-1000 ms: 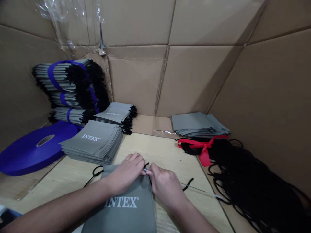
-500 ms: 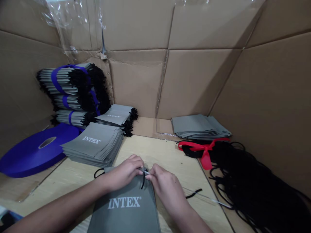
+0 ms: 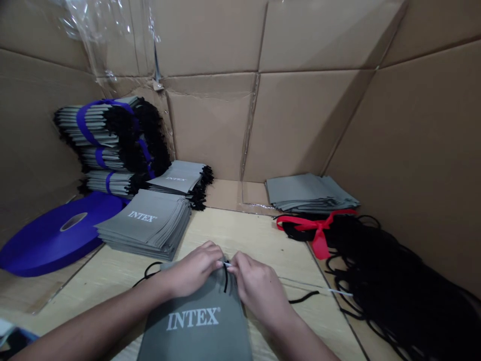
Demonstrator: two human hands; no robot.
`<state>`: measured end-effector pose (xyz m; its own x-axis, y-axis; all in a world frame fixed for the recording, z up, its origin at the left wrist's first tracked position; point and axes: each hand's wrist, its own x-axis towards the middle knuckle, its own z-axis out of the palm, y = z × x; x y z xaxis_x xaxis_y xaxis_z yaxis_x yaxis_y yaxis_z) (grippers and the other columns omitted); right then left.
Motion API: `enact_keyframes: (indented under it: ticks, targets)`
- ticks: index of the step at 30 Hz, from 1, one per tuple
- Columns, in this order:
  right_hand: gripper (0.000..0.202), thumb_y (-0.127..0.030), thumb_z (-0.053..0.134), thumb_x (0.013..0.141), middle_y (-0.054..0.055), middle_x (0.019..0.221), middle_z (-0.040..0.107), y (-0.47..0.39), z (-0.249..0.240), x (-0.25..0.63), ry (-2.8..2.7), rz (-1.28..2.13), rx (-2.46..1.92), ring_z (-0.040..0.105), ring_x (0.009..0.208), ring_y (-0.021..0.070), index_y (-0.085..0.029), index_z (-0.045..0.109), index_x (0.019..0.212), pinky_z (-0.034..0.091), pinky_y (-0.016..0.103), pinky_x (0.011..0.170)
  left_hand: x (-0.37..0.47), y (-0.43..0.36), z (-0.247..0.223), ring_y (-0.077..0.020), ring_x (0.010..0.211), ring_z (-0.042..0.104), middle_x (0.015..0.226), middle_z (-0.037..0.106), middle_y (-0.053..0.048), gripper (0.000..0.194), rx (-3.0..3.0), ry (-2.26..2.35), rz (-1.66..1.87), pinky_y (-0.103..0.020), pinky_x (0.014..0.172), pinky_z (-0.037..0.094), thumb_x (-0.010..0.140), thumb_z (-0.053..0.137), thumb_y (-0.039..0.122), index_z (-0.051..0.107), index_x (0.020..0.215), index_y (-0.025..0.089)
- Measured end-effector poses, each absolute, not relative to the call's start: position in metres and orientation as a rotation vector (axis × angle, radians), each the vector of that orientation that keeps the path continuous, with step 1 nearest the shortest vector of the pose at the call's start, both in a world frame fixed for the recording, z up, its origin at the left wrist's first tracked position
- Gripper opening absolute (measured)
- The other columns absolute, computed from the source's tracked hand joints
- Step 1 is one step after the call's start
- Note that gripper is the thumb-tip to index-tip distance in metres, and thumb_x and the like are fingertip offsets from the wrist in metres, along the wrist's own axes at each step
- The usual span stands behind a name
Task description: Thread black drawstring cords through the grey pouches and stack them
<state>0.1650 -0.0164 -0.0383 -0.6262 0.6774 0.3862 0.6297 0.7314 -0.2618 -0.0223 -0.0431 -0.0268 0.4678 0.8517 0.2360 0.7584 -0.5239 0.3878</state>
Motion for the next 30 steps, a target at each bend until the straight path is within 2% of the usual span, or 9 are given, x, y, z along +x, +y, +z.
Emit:
enact_keyframes:
  ticks: [4,10,15,20,24,30]
  targets:
    - [0.019,-0.018,0.034,0.091,0.002,0.069,0.065,-0.016,-0.040,0.165,-2.493,0.103,-0.941,0.063,0.058,0.0160,-0.021,0.048,0.080,0.040,0.025,0.053,-0.017,-0.048,-0.025,-0.0192,0.092,0.048,0.094,0.057,-0.005,0.014,2.624,1.494,0.497,-0.030,0.079,0.041,0.092,0.038,0.016,0.051,0.085,0.016]
    - [0.024,-0.017,0.033,0.091,0.003,0.057,0.061,-0.019,-0.047,0.161,-2.516,-0.059,-0.964,0.060,0.050,0.0180,-0.020,0.048,0.073,0.036,0.026,0.048,-0.012,-0.051,-0.025,-0.0228,0.096,0.047,0.100,0.057,-0.008,0.013,2.791,1.601,0.297,-0.037,0.083,0.041,0.092,0.041,0.018,0.052,0.094,0.013]
    - [0.017,-0.024,0.039,0.090,0.002,0.067,0.064,-0.020,-0.041,0.159,-2.453,0.255,-1.146,0.061,0.058,0.0172,-0.022,0.048,0.075,0.039,0.025,0.052,-0.018,-0.048,-0.029,-0.0208,0.097,0.047,0.098,0.057,-0.005,0.007,2.732,1.543,0.399,-0.033,0.082,0.041,0.088,0.045,0.012,0.051,0.090,0.015]
    - [0.011,-0.022,0.045,0.084,0.000,0.073,0.064,-0.017,-0.034,0.163,-2.392,0.584,-1.137,0.060,0.066,0.0163,-0.023,0.047,0.074,0.042,0.025,0.060,-0.019,-0.046,-0.029,-0.0192,0.095,0.047,0.095,0.057,-0.003,0.003,2.717,1.486,0.451,-0.030,0.081,0.041,0.088,0.048,0.014,0.050,0.087,0.016]
    - [0.012,-0.023,0.041,0.086,0.002,0.072,0.063,-0.018,-0.036,0.164,-2.406,0.606,-1.108,0.060,0.066,0.0169,-0.023,0.045,0.075,0.042,0.025,0.059,-0.015,-0.048,-0.025,-0.0192,0.094,0.047,0.095,0.057,-0.004,0.005,2.745,1.468,0.418,-0.030,0.082,0.041,0.090,0.048,0.017,0.051,0.087,0.015]
    - [0.019,-0.024,0.032,0.092,0.004,0.069,0.064,-0.019,-0.035,0.162,-2.537,0.417,-1.127,0.061,0.062,0.0188,-0.021,0.047,0.079,0.041,0.027,0.057,-0.017,-0.045,-0.030,-0.0187,0.091,0.049,0.093,0.057,-0.003,0.008,2.706,1.454,0.459,-0.030,0.080,0.041,0.090,0.046,0.016,0.052,0.085,0.016]
